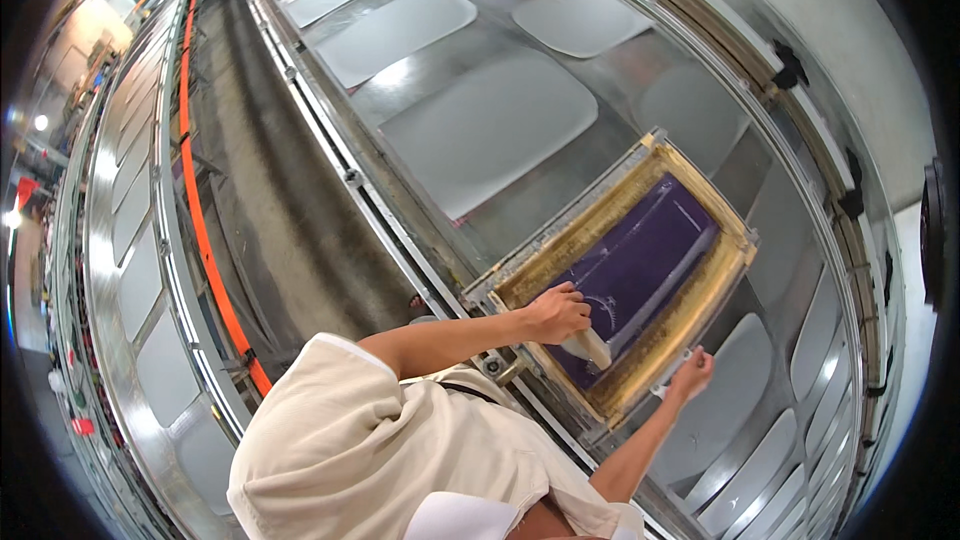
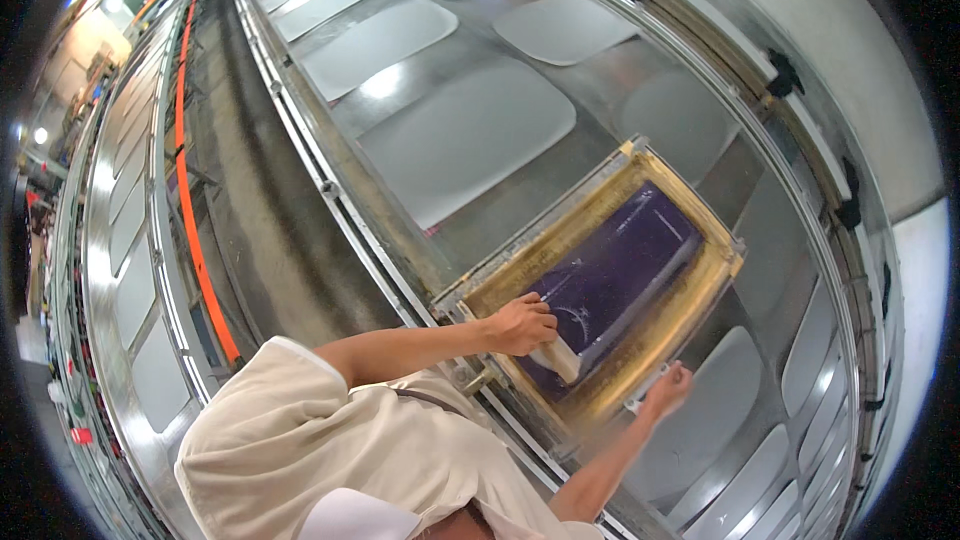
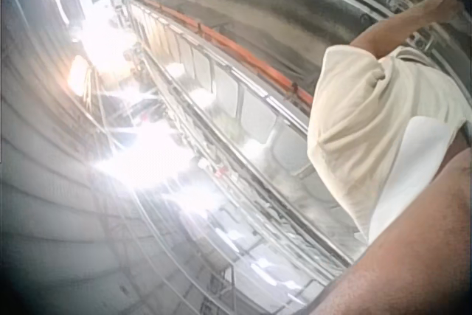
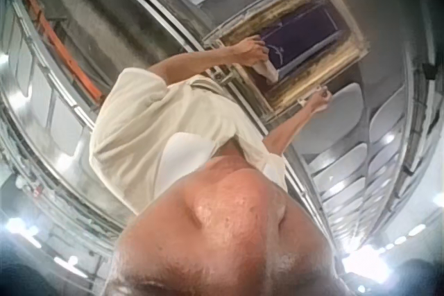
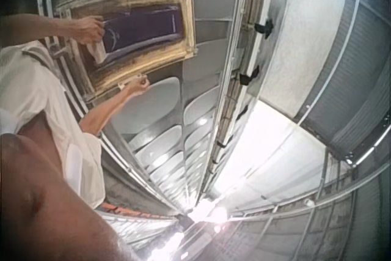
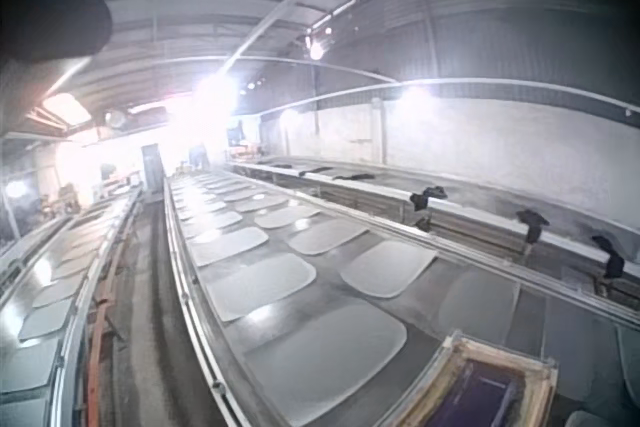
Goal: The person uses a white squeegee to repeatedly pull a purple viscous substance downward across a screen-printing frame mounted overhead. The action is repeated continuously without changing the frame or moving to another object.
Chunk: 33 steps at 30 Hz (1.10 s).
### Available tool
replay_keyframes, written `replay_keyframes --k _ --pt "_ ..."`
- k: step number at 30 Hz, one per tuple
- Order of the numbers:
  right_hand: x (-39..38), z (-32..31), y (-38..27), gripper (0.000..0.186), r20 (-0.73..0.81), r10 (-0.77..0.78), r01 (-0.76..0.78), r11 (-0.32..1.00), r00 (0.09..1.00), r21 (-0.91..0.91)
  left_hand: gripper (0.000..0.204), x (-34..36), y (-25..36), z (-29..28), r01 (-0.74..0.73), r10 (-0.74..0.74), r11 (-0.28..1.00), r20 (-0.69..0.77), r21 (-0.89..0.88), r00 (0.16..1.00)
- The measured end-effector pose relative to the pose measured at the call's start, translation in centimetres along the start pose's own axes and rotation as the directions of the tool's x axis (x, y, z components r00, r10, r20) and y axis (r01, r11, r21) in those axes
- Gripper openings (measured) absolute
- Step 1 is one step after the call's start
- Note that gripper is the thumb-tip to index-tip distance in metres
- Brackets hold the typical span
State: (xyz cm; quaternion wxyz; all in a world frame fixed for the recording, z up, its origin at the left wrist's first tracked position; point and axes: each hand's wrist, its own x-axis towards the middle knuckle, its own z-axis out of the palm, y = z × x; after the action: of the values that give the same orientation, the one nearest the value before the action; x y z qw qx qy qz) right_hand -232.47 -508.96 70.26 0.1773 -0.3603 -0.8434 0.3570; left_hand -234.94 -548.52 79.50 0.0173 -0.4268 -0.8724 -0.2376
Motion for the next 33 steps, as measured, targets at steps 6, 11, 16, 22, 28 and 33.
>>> replay_keyframes --k 6,11,16,22,28,33 --pt "-5.8 2.7 -13.0 0.031 -0.126 -0.292 0.298 0.954 0.948 0.028 0.019 -3.2 -5.0 -6.8 0.077 -0.079 0.992 0.015 0.099 0.997" --pt "-12.1 18.1 -19.5 0.02 -0.105 -0.097 0.122 0.959 0.99 0.258 0.031 -8.6 -17.4 -17.4 0.037 -0.047 0.991 0.074 0.127 0.996" --pt "-18.7 23.6 -32.0 0.027 0.116 0.069 -0.098 0.96 0.991 0.262 0.037 -16.6 -25.3 -26.7 0.03 -0.041 0.988 0.072 0.153 0.997" --pt "-18.8 23.6 -34.0 0.026 0.041 0.06 -0.068 0.967 0.997 0.246 0.04 -21.0 -27.9 -27.8 -0.056 0.047 0.996 0.145 0.064 0.988" --pt "-18.4 24.1 -33.0 0.023 0.026 0.13 -0.133 0.976 0.991 0.171 0.046 -18.7 -28.3 -26.9 -0.12 0.108 0.989 0.148 0.081 0.983" --pt "-18.6 22.4 -34.7 0.024 0.106 0.096 -0.096 0.995 0.99 -0.008 0.042 -10.5 -33.7 -24.6 -0.144 0.142 0.984 0.028 0.102 0.989"
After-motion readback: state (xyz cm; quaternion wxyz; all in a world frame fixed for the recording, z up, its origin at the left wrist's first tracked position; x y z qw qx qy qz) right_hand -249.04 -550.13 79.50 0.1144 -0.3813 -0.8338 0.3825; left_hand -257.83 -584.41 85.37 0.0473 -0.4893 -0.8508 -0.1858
